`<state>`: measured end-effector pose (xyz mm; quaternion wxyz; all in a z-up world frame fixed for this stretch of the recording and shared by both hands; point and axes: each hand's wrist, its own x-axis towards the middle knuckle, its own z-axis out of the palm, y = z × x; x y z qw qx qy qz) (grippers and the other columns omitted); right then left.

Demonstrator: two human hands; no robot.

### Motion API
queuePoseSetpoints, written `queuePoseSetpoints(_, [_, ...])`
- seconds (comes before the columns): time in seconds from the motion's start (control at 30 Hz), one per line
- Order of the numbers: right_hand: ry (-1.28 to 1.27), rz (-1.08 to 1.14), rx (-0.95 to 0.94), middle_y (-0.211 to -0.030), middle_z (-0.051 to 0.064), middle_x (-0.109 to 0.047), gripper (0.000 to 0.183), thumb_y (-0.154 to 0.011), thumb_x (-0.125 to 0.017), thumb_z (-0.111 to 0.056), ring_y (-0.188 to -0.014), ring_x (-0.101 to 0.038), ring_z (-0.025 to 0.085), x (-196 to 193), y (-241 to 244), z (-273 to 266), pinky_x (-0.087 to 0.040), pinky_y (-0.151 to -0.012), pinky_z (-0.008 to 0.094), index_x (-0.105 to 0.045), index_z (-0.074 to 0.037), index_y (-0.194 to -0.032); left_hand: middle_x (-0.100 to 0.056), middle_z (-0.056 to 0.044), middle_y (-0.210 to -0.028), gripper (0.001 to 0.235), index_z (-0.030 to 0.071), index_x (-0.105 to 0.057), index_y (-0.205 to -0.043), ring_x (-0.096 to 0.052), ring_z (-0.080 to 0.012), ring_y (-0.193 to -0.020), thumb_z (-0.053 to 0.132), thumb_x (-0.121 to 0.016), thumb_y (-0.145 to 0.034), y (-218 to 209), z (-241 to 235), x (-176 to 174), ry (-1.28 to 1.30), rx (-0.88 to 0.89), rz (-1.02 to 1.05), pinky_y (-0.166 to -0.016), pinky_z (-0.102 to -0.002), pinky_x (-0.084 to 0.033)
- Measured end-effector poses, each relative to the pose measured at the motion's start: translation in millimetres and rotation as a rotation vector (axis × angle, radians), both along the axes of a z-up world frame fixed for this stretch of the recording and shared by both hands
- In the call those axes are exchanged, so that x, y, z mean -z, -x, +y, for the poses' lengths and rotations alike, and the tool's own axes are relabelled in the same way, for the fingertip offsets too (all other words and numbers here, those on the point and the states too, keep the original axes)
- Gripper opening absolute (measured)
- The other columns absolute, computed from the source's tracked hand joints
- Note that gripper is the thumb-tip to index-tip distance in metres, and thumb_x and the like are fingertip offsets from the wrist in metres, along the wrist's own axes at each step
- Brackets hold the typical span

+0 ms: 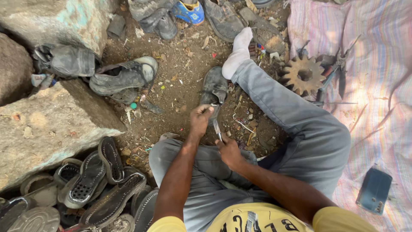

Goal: The person sits on the ground and uses a knife to scrape and separate the sole from the upper of a worn shoe. They repeatedly pry and cut along the seam to detach the sole, then set the shoe aside.

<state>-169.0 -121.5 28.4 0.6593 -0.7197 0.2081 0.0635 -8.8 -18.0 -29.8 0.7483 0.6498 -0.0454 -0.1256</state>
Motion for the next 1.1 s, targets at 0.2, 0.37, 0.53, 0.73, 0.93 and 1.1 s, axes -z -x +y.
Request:
queuePoseSetpoints(0.2, [-0.267,0.342,0.035,-0.058,0.001,-0.045,0.014,-0.101,-0.06,-0.016,-0.04,-0.037,0.014,0,-25,-10,-0.028,-0.036,0.035,-0.059,-0.004,-0.093,-0.072,-0.001,-0.088,0.014,-0.002,-0.076,-0.102,-0.062,-0.01,-0.078,0.007,-0.074,-0.092,2,-2,15,0.235,0.013,0.162,-0.074,-0.026,-0.05])
queuePoseSetpoints(0.37, [-0.039,0.047,-0.02,-0.054,-0.001,-0.048,0.01,-0.101,-0.06,-0.014,-0.041,-0.045,0.01,-8,-1,10,-0.035,-0.035,0.03,-0.06,-0.006,-0.095,-0.07,-0.002,-0.086,0.011,-0.002,-0.074,-0.1,-0.063,-0.0111,-0.076,0.008,-0.073,-0.094,-11,2,16,0.423,-0.024,0.203,-0.072,-0.027,-0.051])
queuePoseSetpoints(0.53, [-0.187,0.244,0.043,-0.054,-0.001,-0.046,0.013,-0.102,-0.061,-0.017,-0.038,-0.039,0.012,-21,-21,10,-0.032,-0.034,0.031,-0.06,-0.004,-0.101,-0.07,-0.004,-0.084,0.009,0.001,-0.071,-0.095,-0.064,-0.0141,-0.071,0.01,-0.074,-0.096,0,6,28,0.629,-0.008,0.3,-0.069,-0.03,-0.053])
queuePoseSetpoints(0.73, [-0.466,0.34,0.175,-0.057,-0.002,-0.043,0.011,-0.098,-0.059,-0.013,-0.036,-0.034,0.01,-47,7,32,-0.025,-0.032,0.03,-0.06,-0.009,-0.108,-0.072,-0.004,-0.086,0.009,0.004,-0.07,-0.095,-0.069,-0.0157,-0.075,0.012,-0.072,-0.095,-5,1,21,0.792,0.039,0.352,-0.074,-0.033,-0.057])
queuePoseSetpoints(0.93, [-0.6,0.368,0.171,-0.062,0.0,-0.046,0.011,-0.102,-0.058,-0.017,-0.036,-0.034,0.011,-25,-22,12,-0.025,-0.032,0.029,-0.059,-0.008,-0.108,-0.071,-0.005,-0.091,0.011,0.004,-0.072,-0.102,-0.067,-0.0165,-0.081,0.015,-0.073,-0.101,-6,4,-1,0.523,0.162,0.214,-0.078,-0.033,-0.056])
queuePoseSetpoints(1.1, [-0.552,0.341,0.019,-0.061,-0.003,-0.042,0.016,-0.103,-0.056,-0.019,-0.037,-0.031,0.008,-21,-5,-12,-0.024,-0.033,0.029,-0.062,-0.01,-0.114,-0.07,-0.019,-0.115,0.05,-0.002,-0.074,-0.104,-0.06,-0.0343,-0.111,0.038,-0.085,-0.075,-9,12,-72,-0.658,0.566,-0.938,-0.105,-0.053,-0.039])
